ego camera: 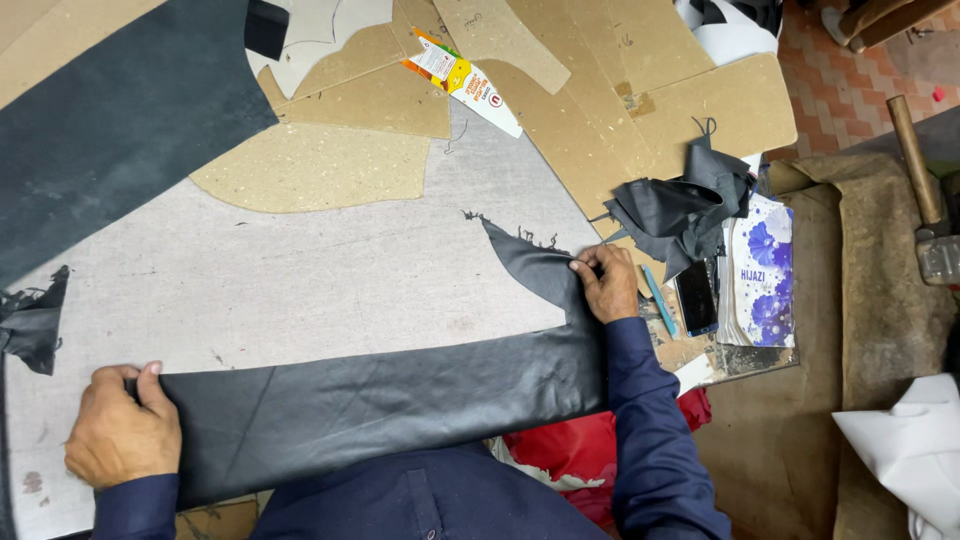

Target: The person places a cardboard template on a sheet of black leather, traces the outline with a pen, and cuts along the marked line using a utility knife. The person then removes the cut piece and sets it aside.

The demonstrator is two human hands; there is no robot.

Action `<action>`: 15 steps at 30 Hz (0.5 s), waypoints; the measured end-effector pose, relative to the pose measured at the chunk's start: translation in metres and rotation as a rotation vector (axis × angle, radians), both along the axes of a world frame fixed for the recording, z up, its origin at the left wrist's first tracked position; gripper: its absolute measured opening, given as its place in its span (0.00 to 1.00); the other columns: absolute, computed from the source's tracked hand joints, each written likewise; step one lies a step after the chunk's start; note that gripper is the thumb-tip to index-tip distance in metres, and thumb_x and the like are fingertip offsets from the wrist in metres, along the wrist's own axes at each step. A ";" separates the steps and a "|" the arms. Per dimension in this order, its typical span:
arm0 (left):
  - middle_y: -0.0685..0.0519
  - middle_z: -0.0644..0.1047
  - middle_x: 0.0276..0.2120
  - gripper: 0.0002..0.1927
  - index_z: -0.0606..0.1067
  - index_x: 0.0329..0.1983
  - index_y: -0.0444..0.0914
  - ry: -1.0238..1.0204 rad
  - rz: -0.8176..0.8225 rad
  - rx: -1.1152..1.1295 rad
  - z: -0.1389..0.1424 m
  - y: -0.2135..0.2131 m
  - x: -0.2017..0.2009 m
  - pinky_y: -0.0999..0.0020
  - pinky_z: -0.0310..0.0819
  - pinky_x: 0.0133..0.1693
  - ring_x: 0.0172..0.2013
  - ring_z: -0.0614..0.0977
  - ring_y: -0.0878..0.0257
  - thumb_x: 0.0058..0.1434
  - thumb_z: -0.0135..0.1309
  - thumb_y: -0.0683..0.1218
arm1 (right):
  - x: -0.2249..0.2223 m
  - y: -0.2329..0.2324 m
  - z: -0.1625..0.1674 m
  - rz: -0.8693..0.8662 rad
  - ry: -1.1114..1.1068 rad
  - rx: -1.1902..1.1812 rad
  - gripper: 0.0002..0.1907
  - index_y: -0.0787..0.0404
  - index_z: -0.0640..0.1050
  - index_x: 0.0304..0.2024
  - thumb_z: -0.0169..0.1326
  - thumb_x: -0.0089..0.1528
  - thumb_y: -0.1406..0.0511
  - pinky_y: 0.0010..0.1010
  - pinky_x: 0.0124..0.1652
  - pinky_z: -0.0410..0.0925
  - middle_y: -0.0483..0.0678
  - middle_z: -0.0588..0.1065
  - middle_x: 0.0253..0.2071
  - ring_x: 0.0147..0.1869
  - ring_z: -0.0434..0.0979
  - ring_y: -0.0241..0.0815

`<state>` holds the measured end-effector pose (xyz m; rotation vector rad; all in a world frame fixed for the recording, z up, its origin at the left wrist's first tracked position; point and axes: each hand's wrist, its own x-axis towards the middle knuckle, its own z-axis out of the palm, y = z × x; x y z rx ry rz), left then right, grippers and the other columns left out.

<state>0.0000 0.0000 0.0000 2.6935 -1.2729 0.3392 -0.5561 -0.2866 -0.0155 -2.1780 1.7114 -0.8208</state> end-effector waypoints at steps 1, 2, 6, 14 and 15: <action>0.52 0.80 0.31 0.15 0.75 0.40 0.39 -0.055 -0.017 -0.025 -0.009 0.000 -0.003 0.60 0.74 0.36 0.28 0.81 0.55 0.78 0.59 0.54 | 0.004 0.002 -0.001 0.012 -0.009 -0.087 0.11 0.61 0.78 0.38 0.67 0.58 0.66 0.39 0.47 0.68 0.50 0.76 0.37 0.46 0.73 0.50; 0.52 0.79 0.30 0.14 0.74 0.40 0.39 -0.072 -0.024 -0.054 -0.016 0.001 -0.002 0.61 0.73 0.34 0.27 0.80 0.56 0.78 0.57 0.53 | 0.007 0.006 -0.003 0.026 -0.021 -0.174 0.10 0.61 0.76 0.38 0.66 0.59 0.67 0.40 0.48 0.68 0.49 0.76 0.37 0.46 0.73 0.51; 0.55 0.74 0.23 0.11 0.70 0.42 0.39 -0.052 -0.018 -0.168 -0.033 0.008 0.008 0.66 0.68 0.29 0.22 0.76 0.59 0.76 0.48 0.51 | 0.010 0.025 -0.001 -0.153 0.001 -0.535 0.06 0.63 0.74 0.42 0.60 0.66 0.71 0.41 0.41 0.68 0.53 0.76 0.39 0.40 0.74 0.54; 0.54 0.72 0.25 0.11 0.67 0.42 0.35 -0.133 -0.165 -0.459 -0.012 -0.032 0.030 0.72 0.70 0.30 0.24 0.78 0.60 0.79 0.46 0.48 | 0.003 -0.026 0.042 -0.046 -0.012 -0.824 0.06 0.66 0.71 0.47 0.56 0.71 0.73 0.44 0.35 0.67 0.57 0.72 0.35 0.34 0.72 0.58; 0.53 0.73 0.25 0.11 0.68 0.43 0.34 -0.122 -0.179 -0.499 -0.005 -0.041 0.033 0.71 0.71 0.30 0.25 0.79 0.59 0.79 0.46 0.47 | 0.003 -0.036 0.048 -0.060 0.010 -0.840 0.06 0.65 0.71 0.47 0.57 0.70 0.73 0.44 0.35 0.66 0.57 0.72 0.35 0.34 0.72 0.58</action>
